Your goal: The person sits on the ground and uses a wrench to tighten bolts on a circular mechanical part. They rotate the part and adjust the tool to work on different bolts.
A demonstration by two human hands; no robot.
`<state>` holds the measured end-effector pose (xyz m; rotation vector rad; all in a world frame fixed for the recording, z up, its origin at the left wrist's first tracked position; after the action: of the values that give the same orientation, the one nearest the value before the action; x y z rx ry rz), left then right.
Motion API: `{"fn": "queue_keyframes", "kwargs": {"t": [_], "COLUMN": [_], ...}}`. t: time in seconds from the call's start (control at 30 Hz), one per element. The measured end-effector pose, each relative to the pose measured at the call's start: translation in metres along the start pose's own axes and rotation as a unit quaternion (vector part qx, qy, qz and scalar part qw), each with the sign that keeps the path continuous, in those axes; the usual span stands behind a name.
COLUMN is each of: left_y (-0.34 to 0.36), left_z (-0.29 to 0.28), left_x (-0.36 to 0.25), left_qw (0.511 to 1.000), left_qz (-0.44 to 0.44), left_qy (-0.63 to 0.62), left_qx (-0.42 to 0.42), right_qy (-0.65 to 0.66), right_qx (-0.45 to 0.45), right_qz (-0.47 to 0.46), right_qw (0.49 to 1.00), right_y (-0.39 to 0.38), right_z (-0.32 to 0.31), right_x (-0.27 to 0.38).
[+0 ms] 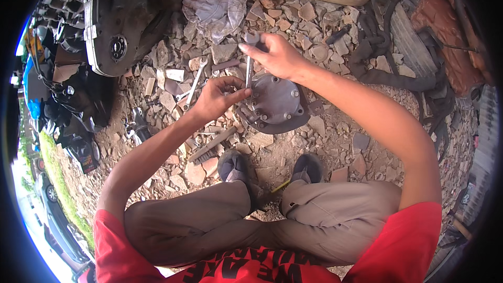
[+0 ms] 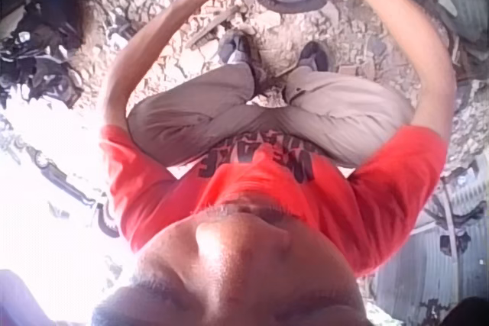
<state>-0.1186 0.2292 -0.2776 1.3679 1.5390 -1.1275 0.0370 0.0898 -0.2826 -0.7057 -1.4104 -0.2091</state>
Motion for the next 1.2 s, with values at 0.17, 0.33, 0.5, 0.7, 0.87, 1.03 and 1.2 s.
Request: {"fn": "queue_keyframes", "kwargs": {"t": [0.17,0.33,0.5,0.7,0.87,1.03,1.2], "left_y": [0.0,0.017,0.024,0.024,0.021,0.012,0.004], "left_z": [0.0,0.003,0.005,0.006,0.006,0.009,0.005], "left_x": [-0.003,-0.008,0.009,0.004,-0.001,0.01,-0.005], "left_qw": [0.999,0.99,0.99,0.996,0.998,0.999,0.997], "left_qz": [-0.046,0.114,0.069,0.025,-0.027,0.003,-0.073], "left_qy": [-0.017,0.052,-0.058,-0.019,-0.022,-0.028,-0.029], "left_qx": [-0.018,0.057,0.108,0.085,0.058,0.034,0.017], "right_qy": [0.084,0.105,0.107,0.1,0.08,0.134,0.075], "right_qx": [0.027,0.054,0.075,0.022,0.015,-0.066,-0.075], "right_qz": [0.088,0.15,0.22,0.253,0.254,0.165,0.119], "right_qw": [0.992,0.982,0.967,0.962,0.964,0.975,0.987], "right_y": [-0.059,-0.113,-0.14,-0.147,-0.129,-0.078,-0.02], "right_z": [-0.041,-0.051,-0.024,-0.004,-0.039,-0.054,-0.025], "right_x": [-0.022,-0.044,-0.056,-0.057,-0.049,-0.031,-0.004]}}
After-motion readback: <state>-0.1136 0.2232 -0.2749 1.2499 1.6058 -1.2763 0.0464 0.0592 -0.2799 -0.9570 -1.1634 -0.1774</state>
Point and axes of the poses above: each hand's wrist, its own y-axis towards the middle knuckle, its own z-axis out of the palm, x = y × z, the point moved 1 cm from there along y, towards the middle knuckle, and after that the axes turned 10 degrees about z, right-handed, at the moved point
